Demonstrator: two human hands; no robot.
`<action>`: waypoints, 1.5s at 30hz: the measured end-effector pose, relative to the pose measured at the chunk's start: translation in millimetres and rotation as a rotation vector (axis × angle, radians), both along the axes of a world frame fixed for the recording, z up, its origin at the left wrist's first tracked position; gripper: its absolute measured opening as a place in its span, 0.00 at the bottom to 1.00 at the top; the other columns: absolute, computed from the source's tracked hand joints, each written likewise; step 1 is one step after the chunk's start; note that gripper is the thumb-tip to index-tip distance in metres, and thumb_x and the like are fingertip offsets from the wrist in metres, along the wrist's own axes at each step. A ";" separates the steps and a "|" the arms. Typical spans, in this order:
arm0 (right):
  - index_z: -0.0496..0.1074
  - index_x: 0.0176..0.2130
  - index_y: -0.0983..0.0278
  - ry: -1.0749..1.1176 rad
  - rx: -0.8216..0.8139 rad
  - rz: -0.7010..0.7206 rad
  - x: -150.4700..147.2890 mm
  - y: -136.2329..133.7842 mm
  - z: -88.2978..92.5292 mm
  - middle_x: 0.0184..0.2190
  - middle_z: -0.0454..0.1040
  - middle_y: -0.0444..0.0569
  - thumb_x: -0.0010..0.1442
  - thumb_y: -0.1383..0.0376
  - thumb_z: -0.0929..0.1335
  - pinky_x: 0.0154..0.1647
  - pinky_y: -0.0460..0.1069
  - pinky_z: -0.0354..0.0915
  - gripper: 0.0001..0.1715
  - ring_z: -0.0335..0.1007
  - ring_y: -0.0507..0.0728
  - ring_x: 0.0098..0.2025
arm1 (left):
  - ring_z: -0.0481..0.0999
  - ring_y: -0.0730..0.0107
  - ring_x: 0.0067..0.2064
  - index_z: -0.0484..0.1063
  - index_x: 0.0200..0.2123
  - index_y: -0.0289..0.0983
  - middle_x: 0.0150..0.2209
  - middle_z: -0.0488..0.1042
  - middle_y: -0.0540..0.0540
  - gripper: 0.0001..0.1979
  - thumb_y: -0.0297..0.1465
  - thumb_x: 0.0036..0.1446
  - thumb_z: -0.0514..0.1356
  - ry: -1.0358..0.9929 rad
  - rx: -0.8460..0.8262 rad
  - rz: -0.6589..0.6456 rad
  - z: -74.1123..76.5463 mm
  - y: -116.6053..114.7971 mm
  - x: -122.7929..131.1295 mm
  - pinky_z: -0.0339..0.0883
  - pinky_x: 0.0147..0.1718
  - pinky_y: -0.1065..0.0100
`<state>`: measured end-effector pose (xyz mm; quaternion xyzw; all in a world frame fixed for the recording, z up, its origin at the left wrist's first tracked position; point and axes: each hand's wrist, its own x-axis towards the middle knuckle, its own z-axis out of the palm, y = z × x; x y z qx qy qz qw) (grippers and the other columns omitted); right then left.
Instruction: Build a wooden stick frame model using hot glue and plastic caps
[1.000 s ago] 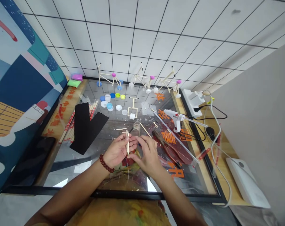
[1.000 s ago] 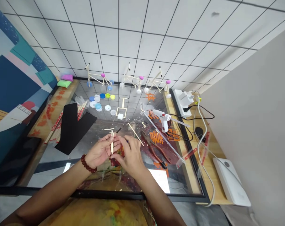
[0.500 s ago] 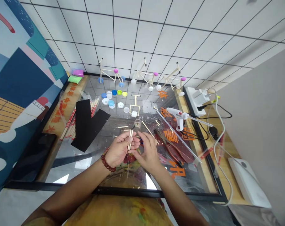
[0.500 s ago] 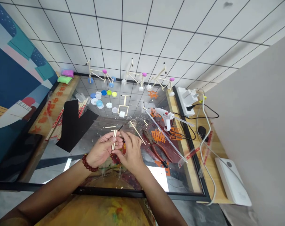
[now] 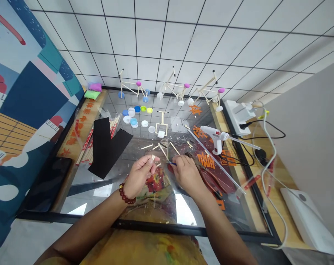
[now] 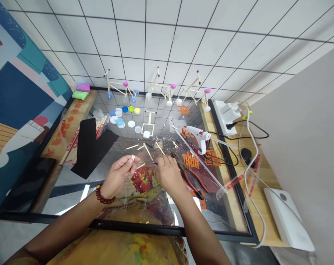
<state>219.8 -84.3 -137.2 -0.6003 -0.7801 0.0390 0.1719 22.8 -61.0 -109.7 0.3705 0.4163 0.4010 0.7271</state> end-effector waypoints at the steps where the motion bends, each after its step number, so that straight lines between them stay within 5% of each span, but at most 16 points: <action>1: 0.66 0.41 0.66 0.085 0.005 -0.017 1.2 -2.5 -1.3 0.39 0.75 0.58 0.65 0.67 0.60 0.40 0.56 0.64 0.07 0.70 0.62 0.39 | 0.50 0.82 0.20 0.75 0.40 0.35 0.21 0.61 0.54 0.17 0.42 0.59 0.58 0.024 0.007 -0.006 -0.8 0.4 -0.3 0.42 0.20 0.73; 4: 0.59 0.52 0.66 0.337 -0.015 -0.078 3.2 -10.7 1.1 0.39 0.75 0.56 0.68 0.64 0.58 0.36 0.53 0.67 0.15 0.73 0.60 0.36 | 0.51 0.81 0.20 0.75 0.38 0.35 0.20 0.59 0.55 0.16 0.43 0.60 0.57 0.096 0.043 -0.031 -3.4 0.8 -0.7 0.45 0.21 0.73; 9: 0.47 0.66 0.63 0.405 -0.158 0.052 -4.0 -19.5 17.7 0.60 0.63 0.61 0.69 0.60 0.57 0.56 0.61 0.63 0.30 0.61 0.64 0.61 | 0.58 0.78 0.24 0.74 0.38 0.34 0.21 0.61 0.54 0.16 0.42 0.61 0.56 0.162 0.122 -0.135 -6.2 -1.9 0.4 0.51 0.26 0.73; 16: 0.53 0.66 0.60 0.464 -0.278 0.219 -3.1 -21.8 21.4 0.50 0.69 0.56 0.70 0.63 0.55 0.52 0.57 0.67 0.27 0.66 0.59 0.52 | 0.57 0.77 0.24 0.73 0.34 0.33 0.20 0.61 0.54 0.17 0.42 0.62 0.55 0.158 0.151 -0.280 -7.4 -2.0 -0.3 0.52 0.27 0.71; 34: 0.70 0.50 0.61 0.711 -0.271 0.305 4.6 -13.6 18.5 0.37 0.75 0.50 0.69 0.64 0.58 0.40 0.50 0.68 0.16 0.72 0.55 0.39 | 0.57 0.77 0.23 0.74 0.32 0.33 0.19 0.60 0.53 0.17 0.42 0.60 0.57 0.141 0.121 -0.456 -0.5 0.3 -4.2 0.50 0.25 0.71; 38: 0.68 0.54 0.62 0.715 -0.252 0.181 9.5 -13.8 13.3 0.43 0.76 0.53 0.68 0.60 0.60 0.45 0.52 0.68 0.18 0.73 0.57 0.44 | 0.56 0.77 0.22 0.73 0.32 0.33 0.18 0.59 0.54 0.16 0.41 0.61 0.56 0.097 0.117 -0.418 -1.3 2.1 -4.0 0.50 0.26 0.71; 45: 0.67 0.56 0.61 0.732 -0.380 0.287 7.3 -13.3 20.0 0.46 0.75 0.53 0.69 0.59 0.59 0.49 0.53 0.67 0.19 0.72 0.56 0.48 | 0.58 0.75 0.25 0.76 0.38 0.34 0.22 0.63 0.51 0.18 0.42 0.62 0.54 0.260 0.248 -0.479 -1.7 4.2 -8.6 0.52 0.26 0.71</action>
